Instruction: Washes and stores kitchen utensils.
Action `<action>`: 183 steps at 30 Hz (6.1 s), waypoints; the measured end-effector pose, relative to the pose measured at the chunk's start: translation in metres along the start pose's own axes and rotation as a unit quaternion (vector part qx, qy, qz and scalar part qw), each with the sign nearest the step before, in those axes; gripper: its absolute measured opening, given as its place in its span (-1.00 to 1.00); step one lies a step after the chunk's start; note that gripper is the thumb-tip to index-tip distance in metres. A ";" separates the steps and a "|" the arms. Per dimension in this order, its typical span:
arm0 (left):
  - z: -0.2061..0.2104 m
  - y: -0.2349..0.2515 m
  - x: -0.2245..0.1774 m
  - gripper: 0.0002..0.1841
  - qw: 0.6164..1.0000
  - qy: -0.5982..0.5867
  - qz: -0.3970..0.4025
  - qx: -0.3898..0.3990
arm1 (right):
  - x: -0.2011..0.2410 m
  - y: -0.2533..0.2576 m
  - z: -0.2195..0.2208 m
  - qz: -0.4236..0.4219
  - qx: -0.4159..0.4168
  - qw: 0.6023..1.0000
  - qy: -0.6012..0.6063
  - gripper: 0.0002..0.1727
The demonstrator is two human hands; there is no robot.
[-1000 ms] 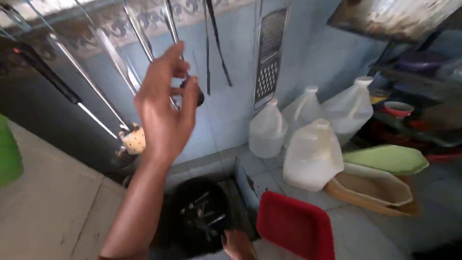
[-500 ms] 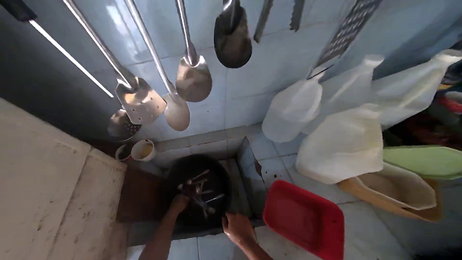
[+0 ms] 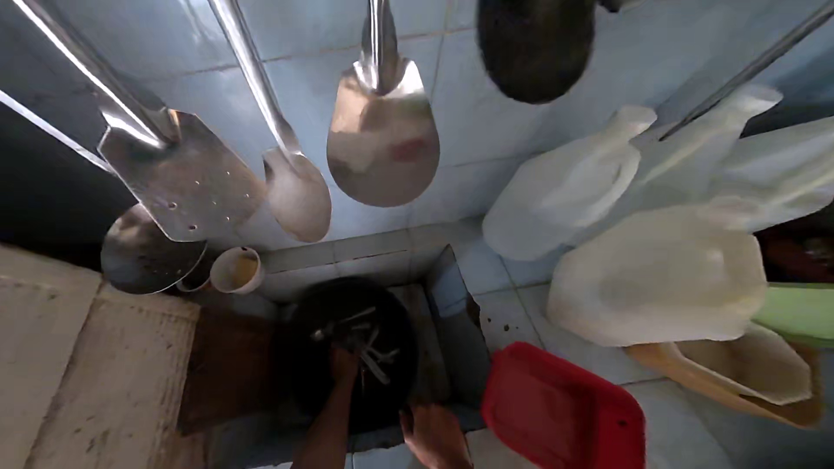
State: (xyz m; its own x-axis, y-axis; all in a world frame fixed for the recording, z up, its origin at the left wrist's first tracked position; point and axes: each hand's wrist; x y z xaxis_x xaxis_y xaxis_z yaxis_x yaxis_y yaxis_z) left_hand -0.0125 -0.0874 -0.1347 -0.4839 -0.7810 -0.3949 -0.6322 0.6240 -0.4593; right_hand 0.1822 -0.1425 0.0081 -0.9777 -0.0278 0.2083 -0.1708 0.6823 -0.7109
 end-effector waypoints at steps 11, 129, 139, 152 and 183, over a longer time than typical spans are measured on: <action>-0.017 0.023 0.003 -0.50 0.965 -0.185 -0.177 -0.057 | -0.002 0.002 0.004 -0.008 -0.020 1.000 0.003 -0.43; -0.074 0.012 -0.012 -0.57 0.977 -0.141 0.086 0.138 | -0.018 0.034 -0.028 -0.081 0.036 0.591 0.801 -0.77; -0.030 -0.040 0.008 -0.48 0.923 0.185 0.105 0.321 | -0.021 0.038 -0.015 -0.059 0.037 0.613 0.787 -0.78; -0.192 -0.042 -0.037 -0.68 0.945 0.163 0.279 0.053 | -0.002 0.029 -0.041 -0.107 0.007 0.663 0.741 -0.76; -0.130 -0.070 -0.083 -0.60 0.879 -0.336 0.314 0.128 | -0.004 0.019 -0.037 -0.112 0.064 0.657 0.743 -0.78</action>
State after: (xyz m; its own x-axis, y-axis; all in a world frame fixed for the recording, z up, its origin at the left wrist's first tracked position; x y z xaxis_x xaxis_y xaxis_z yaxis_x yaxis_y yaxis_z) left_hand -0.0070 -0.0700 0.0338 -0.1675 -0.1416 -0.9757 -0.1705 0.9789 -0.1128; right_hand 0.1875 -0.1021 0.0184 0.2553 0.6912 0.6760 -0.3921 0.7132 -0.5811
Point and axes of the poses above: each hand's wrist, its own y-axis towards the middle knuckle, its own z-axis out of the palm, x = y × z, and after that the axes turned 5 degrees about -x, right-handed
